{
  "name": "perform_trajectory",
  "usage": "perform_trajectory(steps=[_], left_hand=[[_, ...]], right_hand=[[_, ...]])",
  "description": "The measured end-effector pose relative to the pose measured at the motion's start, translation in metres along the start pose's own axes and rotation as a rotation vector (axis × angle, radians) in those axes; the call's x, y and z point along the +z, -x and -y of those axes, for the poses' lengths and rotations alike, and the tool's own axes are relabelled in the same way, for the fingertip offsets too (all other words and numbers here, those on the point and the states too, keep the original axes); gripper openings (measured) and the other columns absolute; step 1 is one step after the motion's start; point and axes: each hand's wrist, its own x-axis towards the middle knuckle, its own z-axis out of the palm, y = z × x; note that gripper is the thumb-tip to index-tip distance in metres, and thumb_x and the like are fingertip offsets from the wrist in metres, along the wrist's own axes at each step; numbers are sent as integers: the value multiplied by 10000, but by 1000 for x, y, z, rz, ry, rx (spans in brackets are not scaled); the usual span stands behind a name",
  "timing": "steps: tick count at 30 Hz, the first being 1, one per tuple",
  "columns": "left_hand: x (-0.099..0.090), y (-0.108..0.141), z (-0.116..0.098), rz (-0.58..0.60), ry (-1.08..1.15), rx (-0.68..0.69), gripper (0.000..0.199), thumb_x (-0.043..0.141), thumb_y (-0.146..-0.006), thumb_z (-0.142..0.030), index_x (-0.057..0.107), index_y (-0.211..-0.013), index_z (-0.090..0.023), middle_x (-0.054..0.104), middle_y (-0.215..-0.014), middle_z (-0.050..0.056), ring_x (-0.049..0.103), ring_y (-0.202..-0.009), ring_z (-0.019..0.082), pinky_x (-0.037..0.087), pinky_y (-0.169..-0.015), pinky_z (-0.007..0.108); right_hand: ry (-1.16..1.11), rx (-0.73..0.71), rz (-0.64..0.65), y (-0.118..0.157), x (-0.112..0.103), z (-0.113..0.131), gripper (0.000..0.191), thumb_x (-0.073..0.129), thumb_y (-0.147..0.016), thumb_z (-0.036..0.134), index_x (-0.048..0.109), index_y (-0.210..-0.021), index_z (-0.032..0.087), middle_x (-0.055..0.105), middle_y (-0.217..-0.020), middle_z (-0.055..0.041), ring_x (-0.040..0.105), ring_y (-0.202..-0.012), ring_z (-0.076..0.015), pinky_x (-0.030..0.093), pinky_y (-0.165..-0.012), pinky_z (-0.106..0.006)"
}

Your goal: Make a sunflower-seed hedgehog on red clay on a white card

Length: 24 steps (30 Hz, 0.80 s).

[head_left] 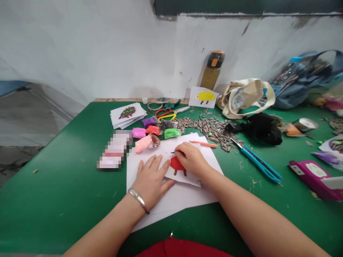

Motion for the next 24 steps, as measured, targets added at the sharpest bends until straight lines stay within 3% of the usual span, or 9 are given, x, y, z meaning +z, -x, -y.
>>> perform_trajectory(steps=[11,17,24], left_hand=[[-2,-4,-9,11,-16,-30,529,562,-861,-417,471,-1342,-215,400,-1449,155,327,-1335,378,274,-1018,657],[2,0,-6,-16,0,-18,621,512,-881,-443,319,-1440,-254,379,-1468,139,319,-1346,347,257,-1033,647],[4,-5,-10,-11,-43,-36,557,526,-869,-453,428,-1383,-260,373,-1470,152,310,-1345,378,253,-1011,672]], right_hand=[[3,13,9,0,0,1,151,474,-871,132,580,-780,190,605,-801,-33,525,-777,-161,387,-718,-285],[12,-1,12,0,0,0,152,474,-870,133,580,-778,190,607,-806,-33,524,-781,-161,385,-724,-286],[11,18,10,0,-2,3,149,477,-873,132,581,-780,188,599,-791,-30,524,-762,-156,379,-704,-276]])
